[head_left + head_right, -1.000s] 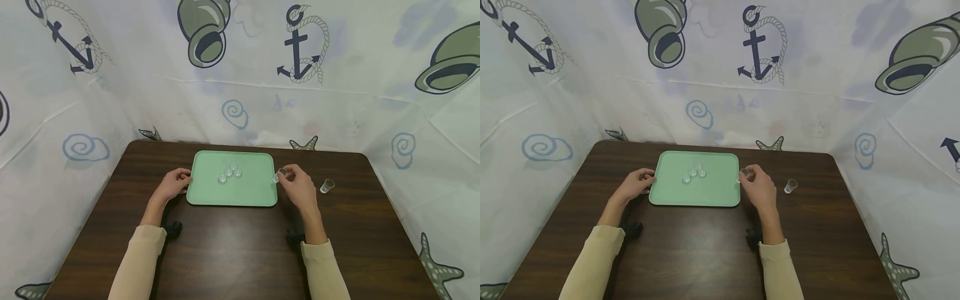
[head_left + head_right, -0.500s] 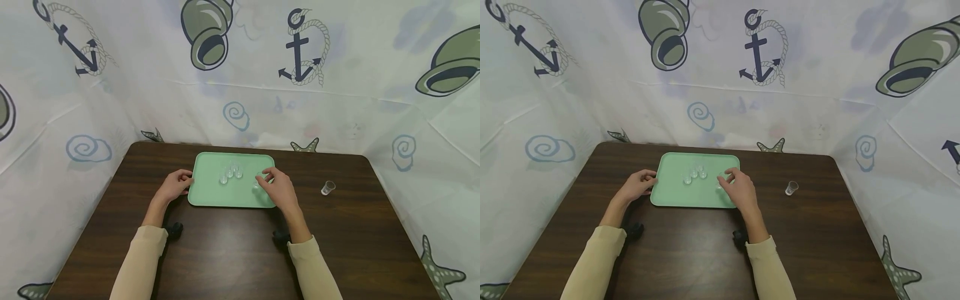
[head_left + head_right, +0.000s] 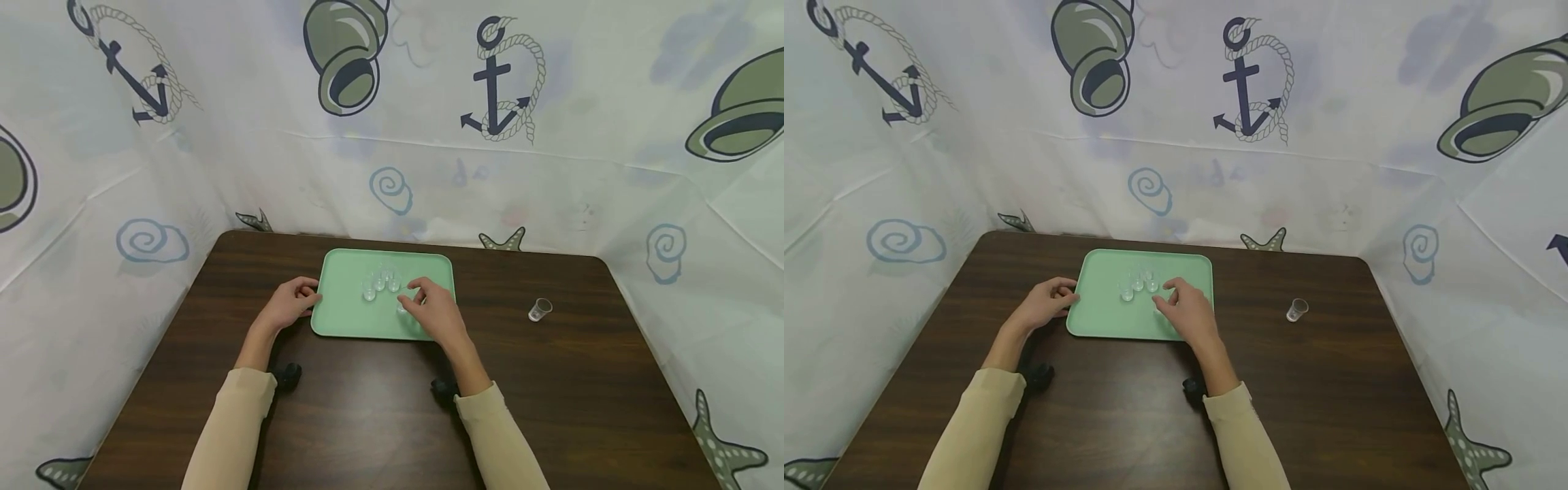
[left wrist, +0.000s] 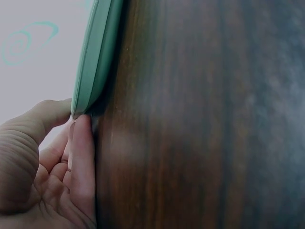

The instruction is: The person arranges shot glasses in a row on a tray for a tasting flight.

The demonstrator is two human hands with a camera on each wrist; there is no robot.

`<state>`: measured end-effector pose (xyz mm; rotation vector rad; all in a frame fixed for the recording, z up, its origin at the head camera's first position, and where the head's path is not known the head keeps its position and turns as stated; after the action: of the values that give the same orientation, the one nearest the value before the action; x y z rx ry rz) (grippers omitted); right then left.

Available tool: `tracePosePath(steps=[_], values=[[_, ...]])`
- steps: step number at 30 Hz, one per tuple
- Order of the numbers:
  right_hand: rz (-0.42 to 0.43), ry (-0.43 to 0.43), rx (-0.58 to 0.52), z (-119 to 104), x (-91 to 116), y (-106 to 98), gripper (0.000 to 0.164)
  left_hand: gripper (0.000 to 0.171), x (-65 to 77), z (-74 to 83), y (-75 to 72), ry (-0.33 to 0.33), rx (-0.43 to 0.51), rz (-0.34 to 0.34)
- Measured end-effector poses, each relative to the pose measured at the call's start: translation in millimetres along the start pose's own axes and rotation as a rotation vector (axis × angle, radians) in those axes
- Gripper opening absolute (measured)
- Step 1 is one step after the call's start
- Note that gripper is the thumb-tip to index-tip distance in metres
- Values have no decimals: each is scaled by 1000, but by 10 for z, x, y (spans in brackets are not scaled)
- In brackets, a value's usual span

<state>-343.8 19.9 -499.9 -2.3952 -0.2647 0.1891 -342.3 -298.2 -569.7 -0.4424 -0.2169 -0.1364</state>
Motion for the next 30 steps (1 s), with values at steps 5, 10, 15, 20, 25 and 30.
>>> tracePosePath(steps=[5,10,15,20,25,30], values=[[-16,-28,16,-69,-32,122,44,51,5,1,3,5,-7,3],[-29,-19,22,-75,-46,233,41,51,-12,-15,15,4,-17,6],[-31,-26,8,-121,-69,278,41,51,-9,-1,4,8,-19,13],[-14,-21,-11,-142,-92,268,43,52,-15,6,8,8,-15,13],[7,8,-19,-106,-102,262,44,52,15,67,8,-7,-3,6],[9,20,-27,-67,-100,275,36,49,129,276,12,-21,10,-12]])
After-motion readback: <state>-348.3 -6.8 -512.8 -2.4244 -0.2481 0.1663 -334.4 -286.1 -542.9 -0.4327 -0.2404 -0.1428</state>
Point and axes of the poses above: each hand's wrist, its own x-axis away from the middle knuckle, its own y-axis out of the palm, z = x × y, the point moved 10 cm from there along -x, towards the middle knuckle, and after that the axes turned 1 degree about -x, right-handed, at the moved point
